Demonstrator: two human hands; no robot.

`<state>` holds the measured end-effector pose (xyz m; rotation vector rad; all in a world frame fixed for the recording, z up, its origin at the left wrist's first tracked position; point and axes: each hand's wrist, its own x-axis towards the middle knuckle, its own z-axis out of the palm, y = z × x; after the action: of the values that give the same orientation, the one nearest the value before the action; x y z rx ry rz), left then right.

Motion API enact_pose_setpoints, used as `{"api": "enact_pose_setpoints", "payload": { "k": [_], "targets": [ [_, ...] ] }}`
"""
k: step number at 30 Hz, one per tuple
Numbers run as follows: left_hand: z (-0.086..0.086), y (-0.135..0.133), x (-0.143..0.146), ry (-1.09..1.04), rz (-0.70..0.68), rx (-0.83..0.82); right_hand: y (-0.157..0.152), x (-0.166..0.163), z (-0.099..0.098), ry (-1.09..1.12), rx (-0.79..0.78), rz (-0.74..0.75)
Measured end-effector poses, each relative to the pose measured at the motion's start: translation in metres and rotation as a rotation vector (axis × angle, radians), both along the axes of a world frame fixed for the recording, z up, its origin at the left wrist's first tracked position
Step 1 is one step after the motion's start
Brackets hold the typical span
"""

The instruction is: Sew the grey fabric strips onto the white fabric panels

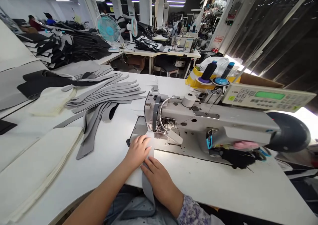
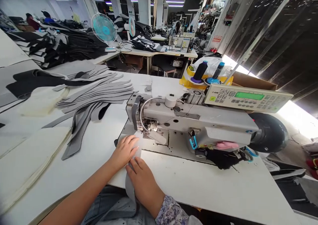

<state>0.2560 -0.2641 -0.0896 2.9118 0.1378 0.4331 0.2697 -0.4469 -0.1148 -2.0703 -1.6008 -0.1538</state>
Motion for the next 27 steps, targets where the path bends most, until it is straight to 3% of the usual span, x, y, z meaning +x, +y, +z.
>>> {"api": "enact_pose_setpoints", "payload": {
  "k": [6, 19, 27],
  "targets": [
    [-0.003, 0.016, 0.023, -0.02, 0.003, 0.024, 0.02, 0.019, 0.008, -0.013, -0.059, 0.051],
    [-0.005, 0.027, 0.043, -0.058, -0.029, -0.033, 0.033, 0.03, 0.009, 0.044, -0.026, -0.032],
    [-0.008, 0.047, 0.067, 0.011, -0.044, -0.071, 0.051, 0.04, 0.009, 0.029, -0.027, -0.039]
  ]
}}
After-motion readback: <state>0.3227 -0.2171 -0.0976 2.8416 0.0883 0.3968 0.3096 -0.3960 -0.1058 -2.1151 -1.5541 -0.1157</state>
